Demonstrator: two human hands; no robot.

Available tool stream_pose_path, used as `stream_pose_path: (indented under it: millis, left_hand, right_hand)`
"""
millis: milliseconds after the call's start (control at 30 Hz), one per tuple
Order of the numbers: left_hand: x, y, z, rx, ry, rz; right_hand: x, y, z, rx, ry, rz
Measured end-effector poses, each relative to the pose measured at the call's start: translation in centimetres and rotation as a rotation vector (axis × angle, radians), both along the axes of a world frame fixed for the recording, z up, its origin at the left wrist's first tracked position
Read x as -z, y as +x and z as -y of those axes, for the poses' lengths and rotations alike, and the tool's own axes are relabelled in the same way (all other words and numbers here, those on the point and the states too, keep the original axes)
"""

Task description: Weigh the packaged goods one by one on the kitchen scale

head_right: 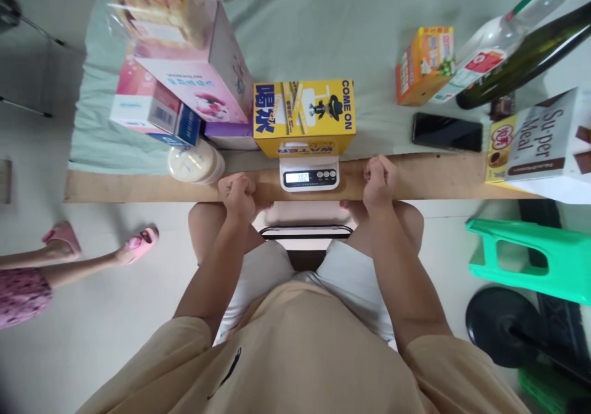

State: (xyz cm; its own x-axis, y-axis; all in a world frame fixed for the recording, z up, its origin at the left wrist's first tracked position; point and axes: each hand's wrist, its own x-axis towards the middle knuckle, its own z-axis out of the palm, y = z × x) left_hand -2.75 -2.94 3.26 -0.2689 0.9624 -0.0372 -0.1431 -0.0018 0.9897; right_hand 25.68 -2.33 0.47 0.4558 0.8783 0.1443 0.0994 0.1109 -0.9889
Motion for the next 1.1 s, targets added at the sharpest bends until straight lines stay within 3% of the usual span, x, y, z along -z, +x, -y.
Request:
stream_pose_path:
  millis: [1100]
  left_hand:
    - [0.1,0.34,0.4,-0.027,-0.069,-0.001]
  right_hand:
    - [-0.08,-0.22,-0.02,0.018,-0.064,0.096]
